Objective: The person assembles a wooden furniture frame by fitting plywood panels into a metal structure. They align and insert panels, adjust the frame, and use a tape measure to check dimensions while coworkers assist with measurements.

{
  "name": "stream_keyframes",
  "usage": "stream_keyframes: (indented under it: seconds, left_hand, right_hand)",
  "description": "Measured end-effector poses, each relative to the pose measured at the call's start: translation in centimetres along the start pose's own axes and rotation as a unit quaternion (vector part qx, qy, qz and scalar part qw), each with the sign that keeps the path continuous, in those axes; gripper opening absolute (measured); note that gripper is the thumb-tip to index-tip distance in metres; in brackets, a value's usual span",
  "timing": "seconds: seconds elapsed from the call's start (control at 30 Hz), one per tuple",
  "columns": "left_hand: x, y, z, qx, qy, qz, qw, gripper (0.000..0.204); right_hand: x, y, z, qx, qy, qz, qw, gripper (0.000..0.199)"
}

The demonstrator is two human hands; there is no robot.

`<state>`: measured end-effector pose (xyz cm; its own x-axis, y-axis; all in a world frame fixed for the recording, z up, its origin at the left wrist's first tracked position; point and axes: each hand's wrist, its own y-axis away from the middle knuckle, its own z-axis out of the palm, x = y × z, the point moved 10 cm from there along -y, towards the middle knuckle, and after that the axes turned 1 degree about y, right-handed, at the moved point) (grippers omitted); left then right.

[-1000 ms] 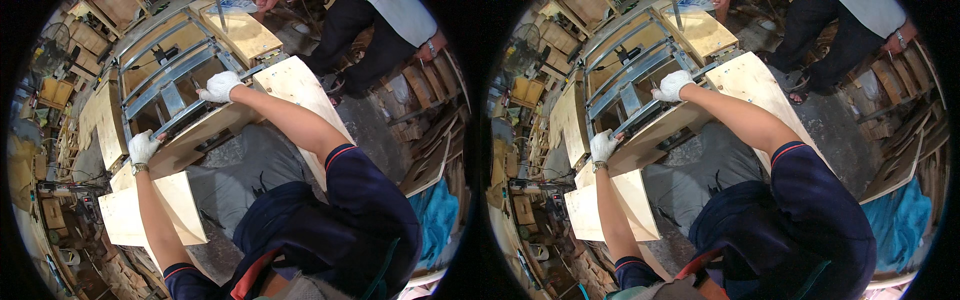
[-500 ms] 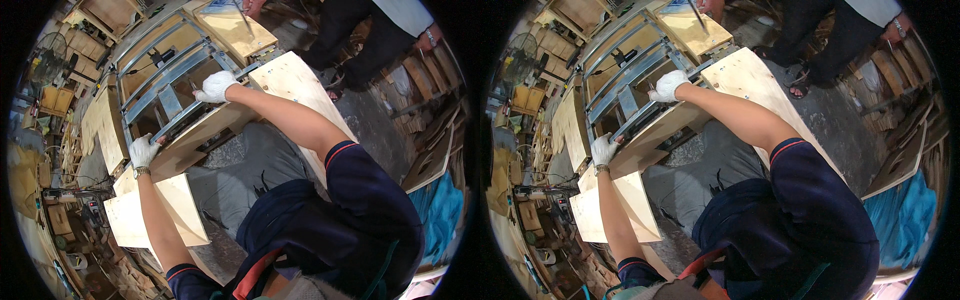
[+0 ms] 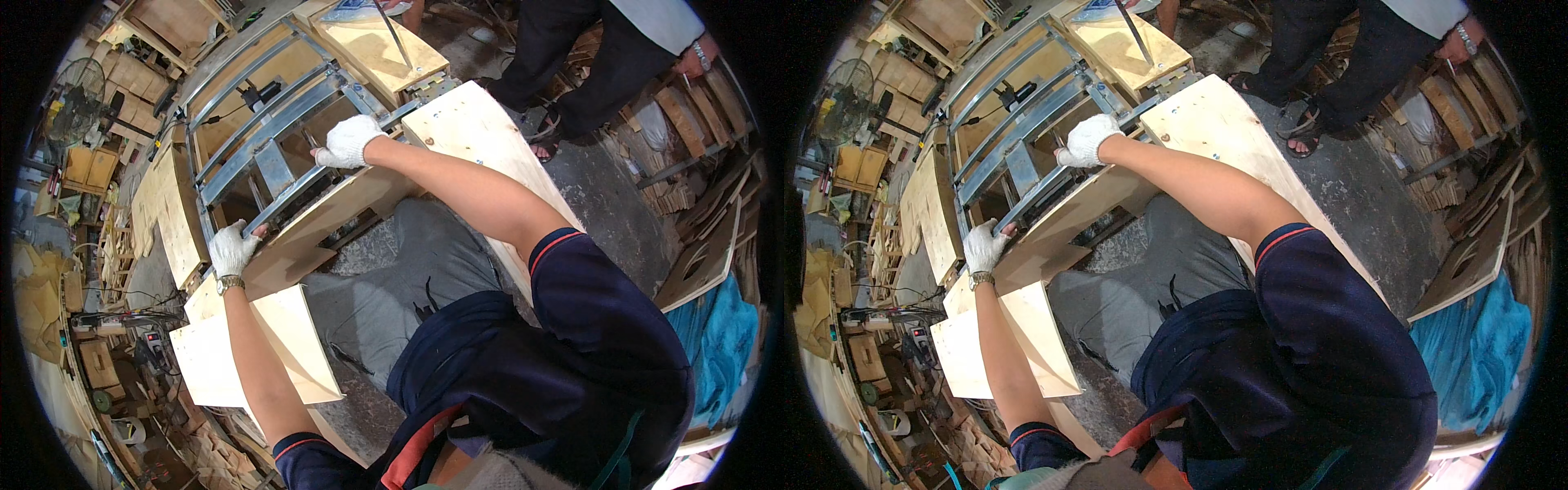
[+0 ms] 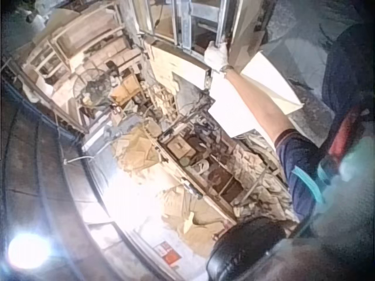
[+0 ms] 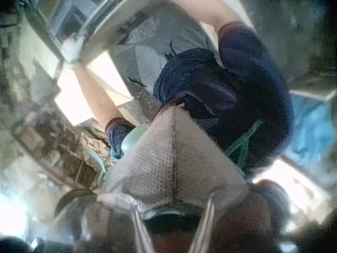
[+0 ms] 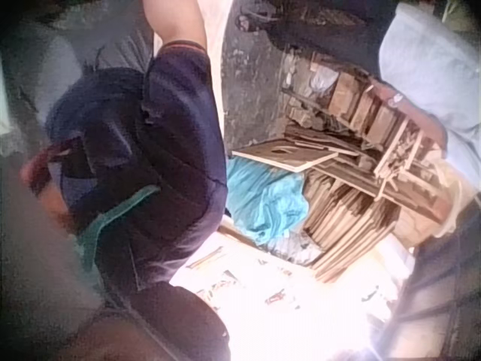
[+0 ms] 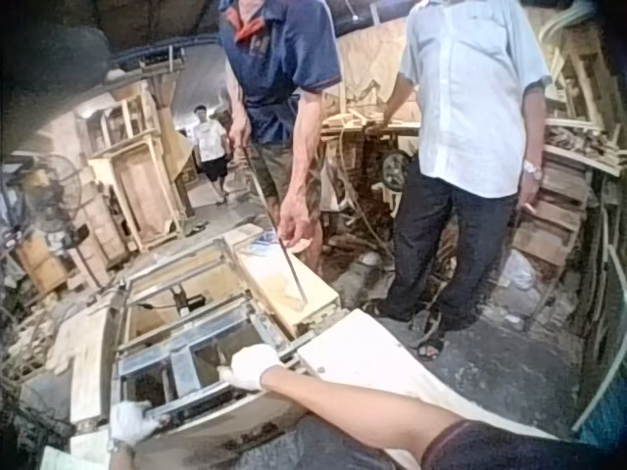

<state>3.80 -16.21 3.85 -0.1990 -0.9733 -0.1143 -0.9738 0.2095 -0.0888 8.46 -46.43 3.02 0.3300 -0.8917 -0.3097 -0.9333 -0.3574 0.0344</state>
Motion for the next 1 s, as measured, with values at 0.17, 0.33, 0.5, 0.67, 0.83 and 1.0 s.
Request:
stream_keyframes:
  seconds: [0.17,0.33,0.5,0.67,0.83,1.0]
  left_hand:
    - [0.3,-0.2,0.0,-0.021,0.003,0.014,1.0,0.072]
    - [0.3,-0.3,0.7,-0.106,0.028,0.011,0.994,0.077]
    - [0.8,-0.4,1.0,-0.13,0.012,-0.004,0.991,0.085]
    - [0.2,-0.5,0.6,-0.085,0.043,-0.001,0.995,0.091]
    - [-0.4,0.2,0.4,-0.086,0.044,-0.012,0.995,0.086]
    - [0.5,-0.5,-0.1,-0.076,0.026,-0.009,0.997,0.083]
  right_hand:
    - [0.1,-0.1,0.1,-0.015,0.008,0.013,1.0,0.075]
    - [-0.1,-0.1,0.2,-0.004,0.009,0.008,1.0,0.078]
    - [0.3,0.0,0.5,-0.02,0.006,0.018,1.0,0.077]
    - [-0.3,0.1,-0.4,0.019,0.018,0.001,1.0,0.075]
    - [-0.9,-0.3,0.0,0.009,0.023,0.006,1.0,0.078]
    - [-0.1,0.0,-0.8,0.016,0.049,0.013,0.999,0.075]
